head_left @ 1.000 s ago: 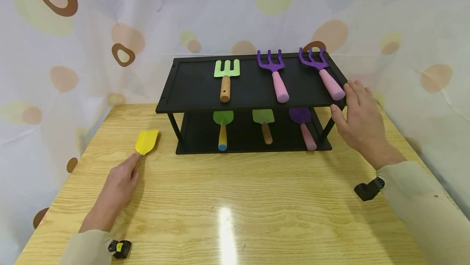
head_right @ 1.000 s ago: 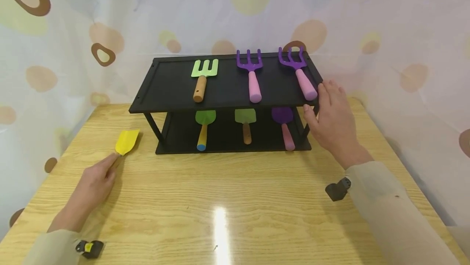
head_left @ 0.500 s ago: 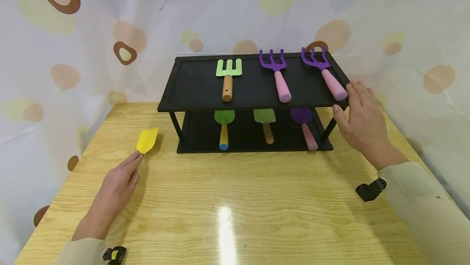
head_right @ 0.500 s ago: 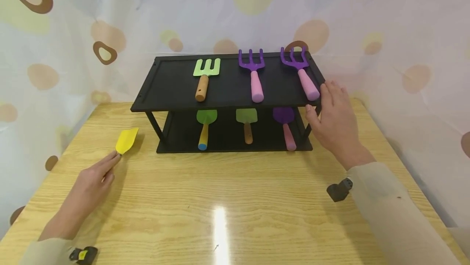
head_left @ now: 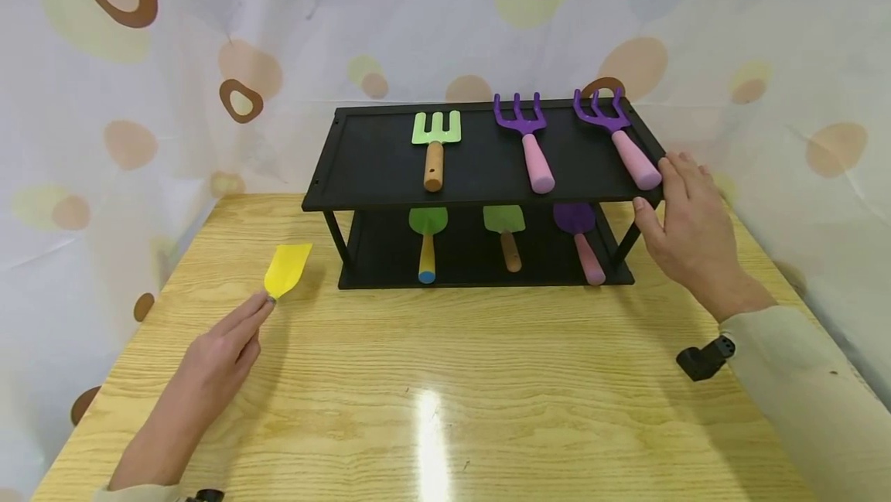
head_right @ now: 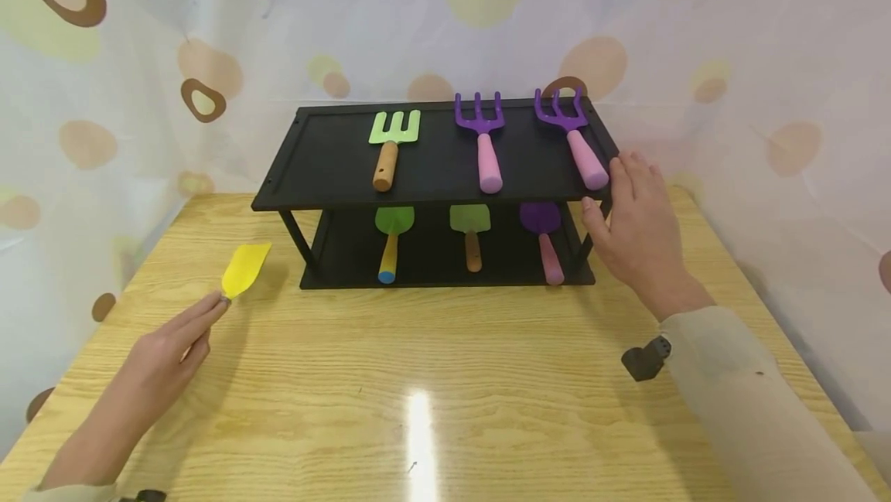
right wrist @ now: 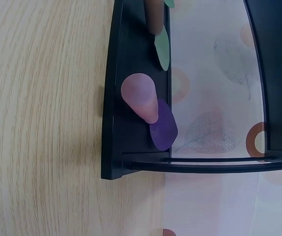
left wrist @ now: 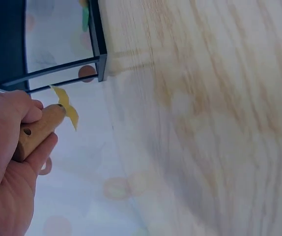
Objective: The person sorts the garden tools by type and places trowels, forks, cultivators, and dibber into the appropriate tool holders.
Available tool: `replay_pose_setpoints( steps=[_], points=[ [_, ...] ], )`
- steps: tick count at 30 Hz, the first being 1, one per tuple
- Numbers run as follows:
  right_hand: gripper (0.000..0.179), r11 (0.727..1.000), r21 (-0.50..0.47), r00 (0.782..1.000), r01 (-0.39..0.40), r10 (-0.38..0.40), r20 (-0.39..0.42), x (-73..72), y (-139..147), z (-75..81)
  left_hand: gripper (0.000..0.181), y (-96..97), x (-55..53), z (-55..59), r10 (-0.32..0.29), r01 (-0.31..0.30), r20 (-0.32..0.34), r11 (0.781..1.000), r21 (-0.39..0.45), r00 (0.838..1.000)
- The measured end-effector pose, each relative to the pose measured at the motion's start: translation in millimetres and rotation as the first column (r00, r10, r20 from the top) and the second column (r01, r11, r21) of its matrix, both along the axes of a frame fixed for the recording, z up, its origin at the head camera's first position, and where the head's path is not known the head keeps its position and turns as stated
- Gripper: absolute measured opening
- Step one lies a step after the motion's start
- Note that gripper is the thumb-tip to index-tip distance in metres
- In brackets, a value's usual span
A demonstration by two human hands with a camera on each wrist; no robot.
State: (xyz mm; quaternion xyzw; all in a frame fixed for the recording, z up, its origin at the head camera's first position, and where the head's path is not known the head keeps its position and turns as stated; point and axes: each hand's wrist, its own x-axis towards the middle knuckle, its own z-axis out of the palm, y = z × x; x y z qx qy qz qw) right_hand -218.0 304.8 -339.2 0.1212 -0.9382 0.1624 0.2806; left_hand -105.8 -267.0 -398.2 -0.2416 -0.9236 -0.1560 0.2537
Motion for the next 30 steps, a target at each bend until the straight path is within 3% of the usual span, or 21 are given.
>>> replay_pose_setpoints(
  steps=[2,6,10,12,15,20,22,30],
  points=[
    [0.063,1.0,0.003,1.0,0.001,-0.001,-0.005,-0.7,0,-0.2,0.053,-0.2,3.1,0.7,-0.034,0.034,-0.038,0.999,-0.008,0.999],
    [0.063,1.0,0.009,1.0,0.008,-0.008,0.005,-1.5,1,0.0,0.033,-0.4,7.1,0.3,-0.105,0.104,-0.086,0.994,-0.017,0.991],
    [0.064,1.0,0.012,1.0,0.013,-0.013,0.025,-1.0,1,0.8,0.056,1.1,8.8,-0.4,-0.159,0.156,-0.117,0.987,-0.033,0.98],
    [0.064,1.0,0.014,0.999,0.014,-0.015,0.034,-0.6,1,1.2,0.055,2.2,10.6,-0.4,-0.173,0.171,-0.105,0.985,-0.027,0.979],
    [0.065,1.0,0.014,0.999,0.016,-0.017,0.04,-0.6,1,1.0,0.035,4.8,13.8,1.3,-0.175,0.174,-0.062,0.984,-0.033,0.983],
    [0.064,1.0,0.011,0.999,0.016,-0.016,0.034,-0.7,2,0.3,0.042,8.3,16.3,4.4,-0.168,0.168,-0.003,0.984,-0.061,0.986],
    [0.064,1.0,0.012,0.999,0.016,-0.017,0.037,-0.6,1,0.7,0.037,9.3,15.5,4.5,-0.178,0.177,-0.008,0.982,-0.062,0.984],
    [0.065,1.0,0.011,0.999,0.02,-0.02,0.041,0.5,0,1.0,0.046,21.1,7.7,5.2,-0.238,0.235,-0.035,0.97,-0.058,0.971]
  ],
)
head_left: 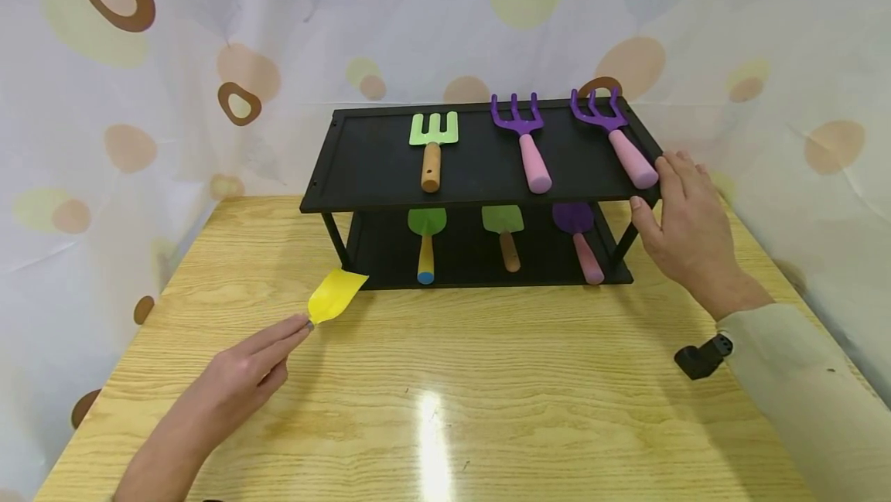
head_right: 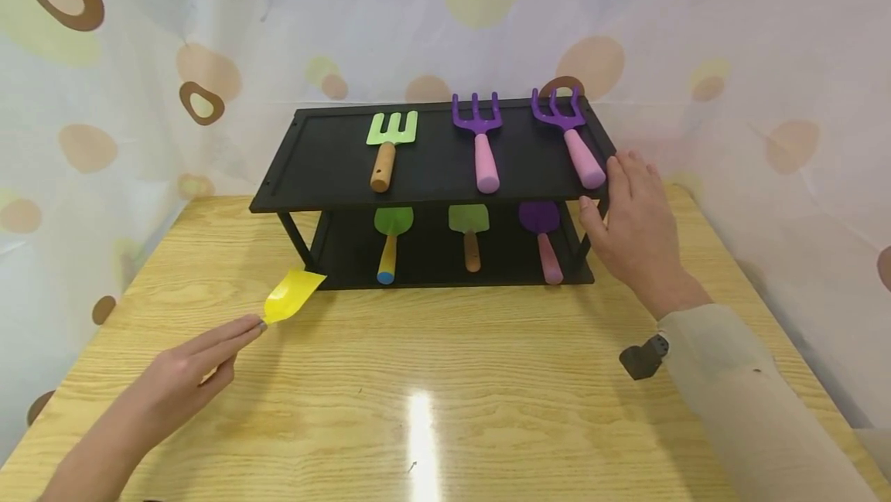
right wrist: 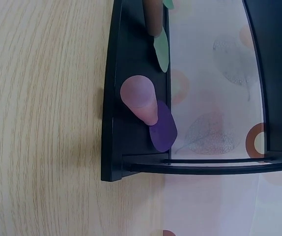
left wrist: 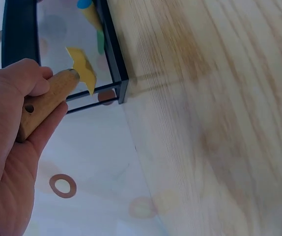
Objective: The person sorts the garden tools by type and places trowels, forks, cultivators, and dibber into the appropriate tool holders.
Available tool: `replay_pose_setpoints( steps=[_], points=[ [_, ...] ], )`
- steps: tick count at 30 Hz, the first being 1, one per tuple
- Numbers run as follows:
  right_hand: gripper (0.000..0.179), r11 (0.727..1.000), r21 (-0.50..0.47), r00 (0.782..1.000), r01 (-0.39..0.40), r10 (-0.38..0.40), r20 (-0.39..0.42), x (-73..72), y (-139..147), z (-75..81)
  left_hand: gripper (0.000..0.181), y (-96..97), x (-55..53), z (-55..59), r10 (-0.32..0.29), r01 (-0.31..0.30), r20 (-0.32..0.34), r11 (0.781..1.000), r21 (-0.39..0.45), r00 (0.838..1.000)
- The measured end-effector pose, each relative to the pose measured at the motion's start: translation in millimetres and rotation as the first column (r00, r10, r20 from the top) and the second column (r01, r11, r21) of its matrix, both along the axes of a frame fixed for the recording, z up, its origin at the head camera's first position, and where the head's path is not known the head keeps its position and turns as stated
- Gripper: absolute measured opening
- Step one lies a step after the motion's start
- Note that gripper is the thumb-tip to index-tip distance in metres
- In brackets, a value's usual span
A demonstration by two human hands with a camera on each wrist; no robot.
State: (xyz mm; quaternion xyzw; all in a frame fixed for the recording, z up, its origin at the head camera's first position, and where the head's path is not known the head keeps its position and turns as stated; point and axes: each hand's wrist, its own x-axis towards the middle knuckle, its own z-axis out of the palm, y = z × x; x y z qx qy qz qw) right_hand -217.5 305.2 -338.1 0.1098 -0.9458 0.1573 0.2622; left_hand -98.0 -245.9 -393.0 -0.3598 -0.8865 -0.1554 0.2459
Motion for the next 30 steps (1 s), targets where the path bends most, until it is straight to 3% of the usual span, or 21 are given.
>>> replay_pose_setpoints(
  steps=[7,12,15,22,30],
  points=[
    [0.065,1.0,0.006,1.0,0.006,-0.006,0.01,0.6,1,0.3,0.04,15.3,-13.0,-1.0,-0.051,0.051,-0.021,0.999,0.01,0.998],
    [0.065,1.0,-0.001,1.0,0.002,-0.002,0.0,0.3,2,-1.2,0.039,27.7,-24.4,-1.6,-0.05,0.05,-0.044,0.999,-0.001,0.998],
    [0.064,1.0,-0.004,1.0,0.0,0.0,0.001,0.1,2,-1.8,0.045,35.6,-32.1,-2.0,-0.034,0.033,-0.048,0.999,-0.008,0.998],
    [0.064,1.0,0.002,1.0,0.001,-0.001,-0.006,-0.8,2,-2.1,0.043,52.7,-49.4,-1.2,0.039,-0.039,0.007,0.999,-0.023,0.999],
    [0.065,1.0,0.003,1.0,0.002,-0.002,0.002,-0.2,1,-2.1,0.041,68.2,-69.3,-6.7,0.093,-0.091,0.025,0.993,-0.076,0.995]
  ],
)
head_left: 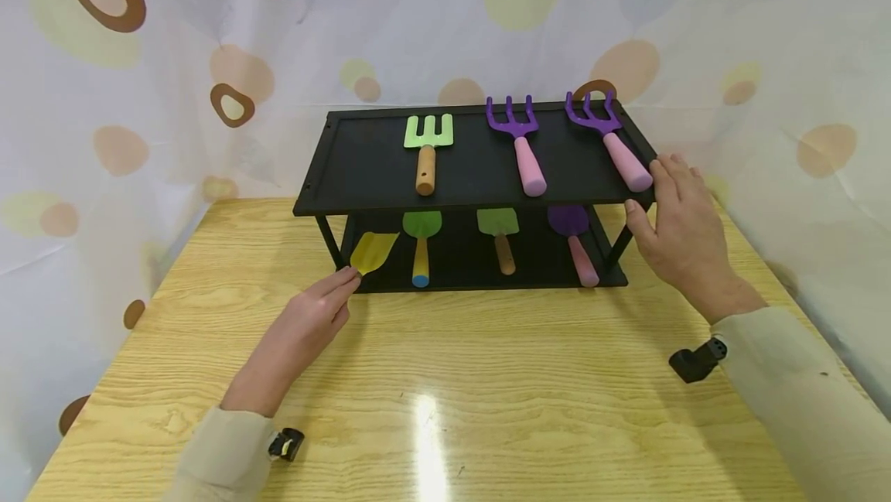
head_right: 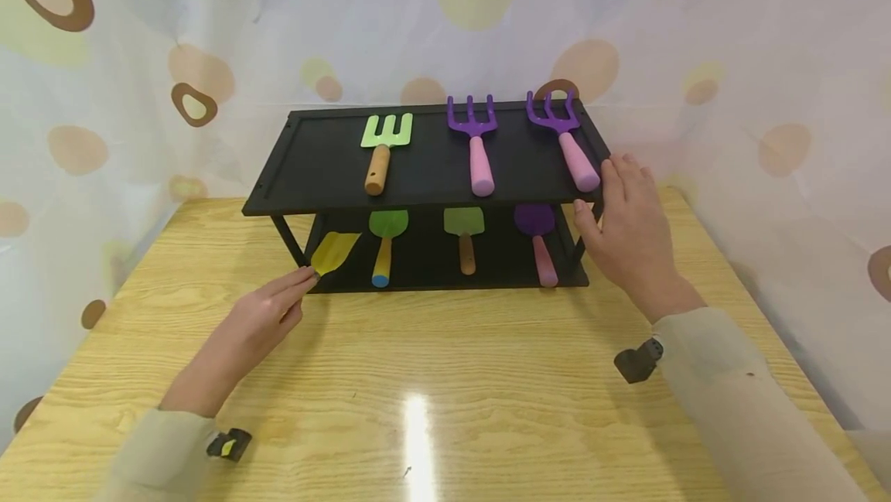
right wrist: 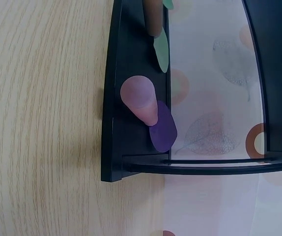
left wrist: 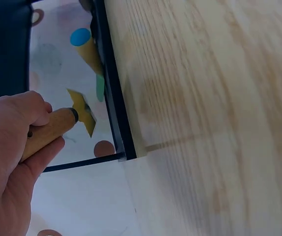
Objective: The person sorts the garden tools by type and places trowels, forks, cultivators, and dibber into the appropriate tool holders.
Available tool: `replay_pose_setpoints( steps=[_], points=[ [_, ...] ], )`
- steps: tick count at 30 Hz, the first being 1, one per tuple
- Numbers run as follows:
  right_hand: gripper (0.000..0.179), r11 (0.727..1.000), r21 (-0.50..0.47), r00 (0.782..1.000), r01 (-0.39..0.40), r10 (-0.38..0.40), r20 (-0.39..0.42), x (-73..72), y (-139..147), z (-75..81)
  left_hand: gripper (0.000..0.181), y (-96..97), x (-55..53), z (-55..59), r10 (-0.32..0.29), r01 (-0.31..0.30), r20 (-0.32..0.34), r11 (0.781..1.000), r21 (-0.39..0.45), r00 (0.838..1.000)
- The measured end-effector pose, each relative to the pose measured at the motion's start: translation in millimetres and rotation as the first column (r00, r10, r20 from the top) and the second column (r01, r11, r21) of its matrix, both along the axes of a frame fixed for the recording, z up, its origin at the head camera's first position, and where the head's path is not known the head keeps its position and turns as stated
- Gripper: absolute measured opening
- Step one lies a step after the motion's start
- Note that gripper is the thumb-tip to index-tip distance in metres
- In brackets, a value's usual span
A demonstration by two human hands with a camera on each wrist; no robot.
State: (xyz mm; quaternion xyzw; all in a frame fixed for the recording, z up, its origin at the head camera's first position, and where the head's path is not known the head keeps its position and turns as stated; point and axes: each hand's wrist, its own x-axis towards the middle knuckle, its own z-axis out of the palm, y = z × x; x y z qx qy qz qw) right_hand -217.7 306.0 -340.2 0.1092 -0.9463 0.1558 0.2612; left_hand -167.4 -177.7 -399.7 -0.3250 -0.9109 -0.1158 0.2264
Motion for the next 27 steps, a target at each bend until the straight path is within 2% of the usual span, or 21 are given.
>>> replay_pose_setpoints(
  steps=[6,12,23,27],
  points=[
    [0.065,1.0,-0.002,1.0,-0.006,0.006,-0.007,0.1,-1,0.1,0.037,8.1,-13.1,-5.4,0.028,-0.028,0.031,1.0,-0.006,0.999],
    [0.065,1.0,-0.005,1.0,-0.002,0.002,-0.009,1.0,-1,1.1,0.034,16.5,-24.3,-6.3,0.071,-0.071,0.026,0.997,-0.013,0.997],
    [0.065,1.0,-0.002,1.0,0.008,-0.008,0.007,2.2,-2,2.2,0.03,31.0,-42.4,-6.7,0.164,-0.164,0.144,0.986,-0.012,0.976],
    [0.065,1.0,-0.004,1.0,0.008,-0.008,0.006,2.2,-1,2.4,0.029,34.9,-48.4,-7.9,0.19,-0.191,0.195,0.981,-0.014,0.962]
  ],
)
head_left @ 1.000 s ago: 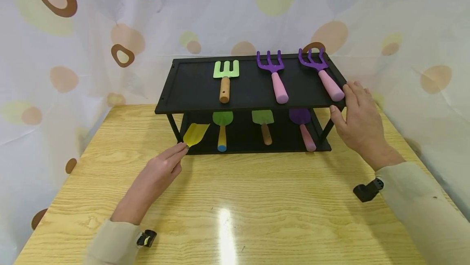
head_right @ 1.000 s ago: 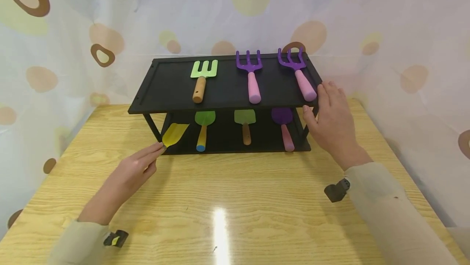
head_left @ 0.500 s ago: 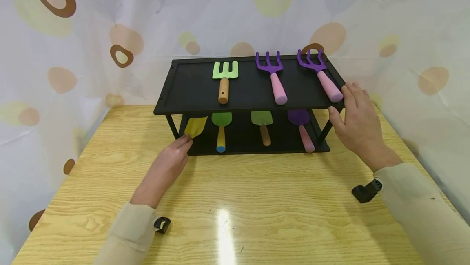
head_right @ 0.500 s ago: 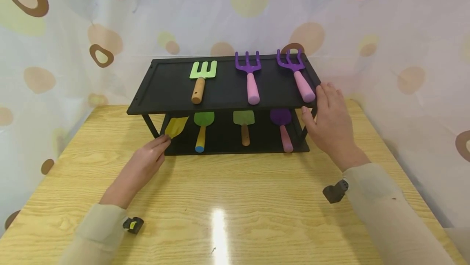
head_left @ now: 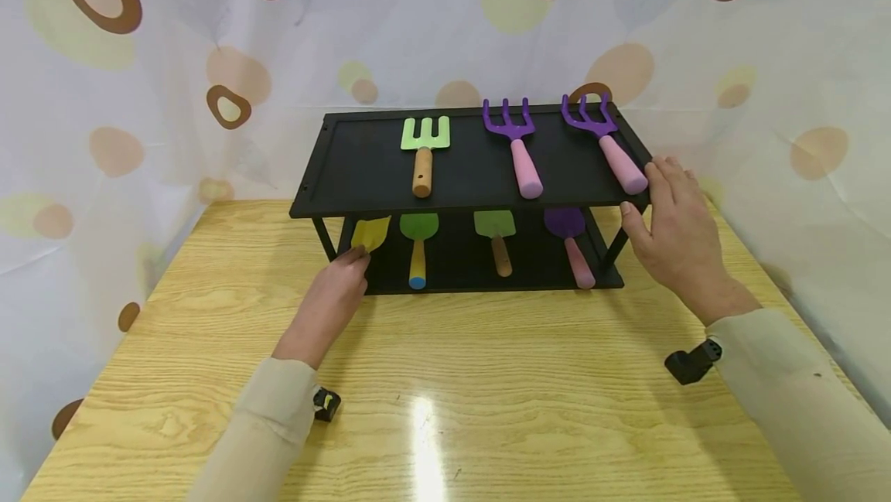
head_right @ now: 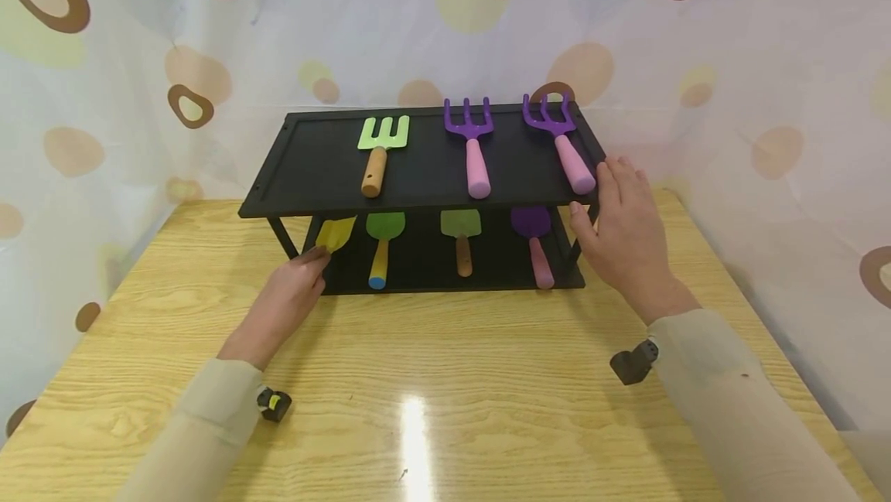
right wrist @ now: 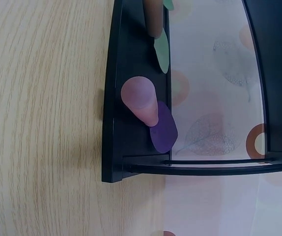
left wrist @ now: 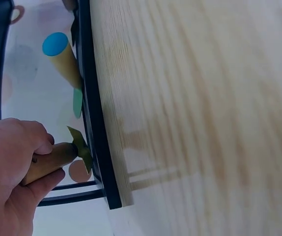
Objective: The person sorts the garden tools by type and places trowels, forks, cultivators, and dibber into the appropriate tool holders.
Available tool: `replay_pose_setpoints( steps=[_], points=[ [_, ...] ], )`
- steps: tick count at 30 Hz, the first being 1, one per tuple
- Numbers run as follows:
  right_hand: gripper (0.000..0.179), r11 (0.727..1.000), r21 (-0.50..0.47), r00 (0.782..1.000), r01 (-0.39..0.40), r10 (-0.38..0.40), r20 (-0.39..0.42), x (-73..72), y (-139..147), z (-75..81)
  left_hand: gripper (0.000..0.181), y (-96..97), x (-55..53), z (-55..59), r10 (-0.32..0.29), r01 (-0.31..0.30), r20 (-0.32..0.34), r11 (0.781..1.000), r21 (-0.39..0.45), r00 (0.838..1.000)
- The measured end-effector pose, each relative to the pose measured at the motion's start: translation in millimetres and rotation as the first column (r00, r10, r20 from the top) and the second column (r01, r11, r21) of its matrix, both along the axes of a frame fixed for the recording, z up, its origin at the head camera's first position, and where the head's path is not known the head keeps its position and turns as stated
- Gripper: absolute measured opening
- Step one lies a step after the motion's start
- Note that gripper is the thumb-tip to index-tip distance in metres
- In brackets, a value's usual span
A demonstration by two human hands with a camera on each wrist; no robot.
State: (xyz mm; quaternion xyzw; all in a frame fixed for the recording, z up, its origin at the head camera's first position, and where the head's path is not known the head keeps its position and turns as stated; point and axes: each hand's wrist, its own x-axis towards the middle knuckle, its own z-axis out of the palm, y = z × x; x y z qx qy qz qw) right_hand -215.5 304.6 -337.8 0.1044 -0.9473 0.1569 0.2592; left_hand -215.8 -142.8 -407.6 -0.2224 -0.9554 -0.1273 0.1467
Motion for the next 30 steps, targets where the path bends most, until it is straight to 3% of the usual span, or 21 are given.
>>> replay_pose_setpoints(
  steps=[11,19,26,30],
  points=[
    [0.064,1.0,-0.002,1.0,-0.015,0.015,-0.014,-1.1,0,-2.4,0.026,9.1,-11.7,-5.9,0.082,-0.083,0.066,0.997,0.002,0.994],
    [0.064,1.0,-0.013,1.0,-0.016,0.016,-0.013,0.1,0,-1.9,0.03,14.3,-17.3,-8.8,0.09,-0.09,0.106,0.996,-0.01,0.99],
    [0.064,1.0,-0.01,1.0,-0.017,0.017,-0.022,-0.6,-1,-2.0,0.032,13.8,-18.2,-14.6,0.082,-0.081,0.081,0.997,-0.016,0.993],
    [0.064,1.0,-0.013,1.0,-0.016,0.016,-0.024,0.3,-1,-1.4,0.035,13.0,-17.8,-15.7,0.083,-0.079,0.1,0.996,-0.038,0.992]
  ],
)
